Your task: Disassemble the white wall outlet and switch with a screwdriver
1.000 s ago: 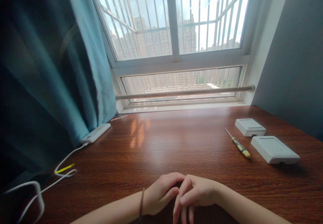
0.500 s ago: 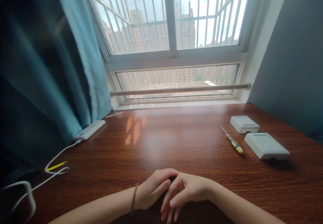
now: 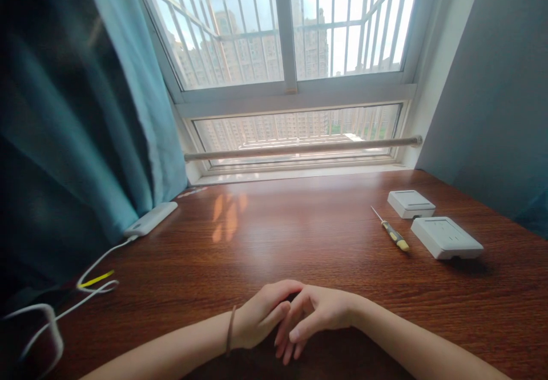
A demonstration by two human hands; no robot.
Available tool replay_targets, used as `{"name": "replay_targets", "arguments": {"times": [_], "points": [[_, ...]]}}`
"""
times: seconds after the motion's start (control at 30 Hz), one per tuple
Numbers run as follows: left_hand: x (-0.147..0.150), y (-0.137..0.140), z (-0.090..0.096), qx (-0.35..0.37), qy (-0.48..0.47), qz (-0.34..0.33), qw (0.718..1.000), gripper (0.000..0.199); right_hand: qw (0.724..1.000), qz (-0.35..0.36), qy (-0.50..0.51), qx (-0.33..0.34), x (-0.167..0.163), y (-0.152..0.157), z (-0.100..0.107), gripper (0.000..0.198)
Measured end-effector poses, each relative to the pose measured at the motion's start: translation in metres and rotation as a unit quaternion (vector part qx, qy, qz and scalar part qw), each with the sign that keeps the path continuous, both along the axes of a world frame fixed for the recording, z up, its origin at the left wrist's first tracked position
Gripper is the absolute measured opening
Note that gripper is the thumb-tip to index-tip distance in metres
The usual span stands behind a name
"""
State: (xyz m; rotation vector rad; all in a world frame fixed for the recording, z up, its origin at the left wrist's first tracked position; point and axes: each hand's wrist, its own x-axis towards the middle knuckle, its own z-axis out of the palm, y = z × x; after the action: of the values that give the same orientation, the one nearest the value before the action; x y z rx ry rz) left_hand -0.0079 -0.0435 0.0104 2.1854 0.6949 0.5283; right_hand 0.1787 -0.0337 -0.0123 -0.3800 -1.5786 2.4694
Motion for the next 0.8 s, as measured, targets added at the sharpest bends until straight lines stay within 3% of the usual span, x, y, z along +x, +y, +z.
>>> {"name": "replay_targets", "arguments": {"times": [0.3,0.4,0.47,0.6,0.67,0.73,0.77,0.8], "points": [[0.0,0.002,0.0,0.003,0.003,0.004,1.0,0.036,0.999,-0.016,-0.045,0.006,-0.005,-0.003,0.003,0.035],[0.002,0.002,0.002,-0.004,-0.007,0.008,1.0,0.036,0.988,-0.086,-0.114,0.051,-0.009,-0.005,-0.005,0.027],[0.003,0.002,0.005,-0.014,-0.021,0.005,1.0,0.035,0.963,-0.172,-0.157,0.137,-0.012,-0.005,-0.006,0.027],[0.004,0.005,0.001,-0.034,-0.061,0.043,0.997,0.033,0.861,-0.319,-0.181,0.353,0.0,0.008,0.02,0.043],[0.004,0.007,-0.007,-0.043,-0.082,0.087,0.992,0.027,0.786,-0.402,-0.207,0.422,0.024,0.02,0.046,0.039],[0.003,0.009,-0.015,-0.051,-0.096,0.118,0.987,0.027,0.682,-0.51,-0.225,0.475,0.064,0.033,0.069,0.033],[0.003,0.01,-0.018,-0.051,-0.095,0.127,0.986,0.027,0.616,-0.575,-0.234,0.486,0.09,0.039,0.077,0.032],[0.003,0.01,-0.021,-0.049,-0.088,0.13,0.986,0.026,0.531,-0.648,-0.248,0.487,0.119,0.044,0.081,0.032]]}}
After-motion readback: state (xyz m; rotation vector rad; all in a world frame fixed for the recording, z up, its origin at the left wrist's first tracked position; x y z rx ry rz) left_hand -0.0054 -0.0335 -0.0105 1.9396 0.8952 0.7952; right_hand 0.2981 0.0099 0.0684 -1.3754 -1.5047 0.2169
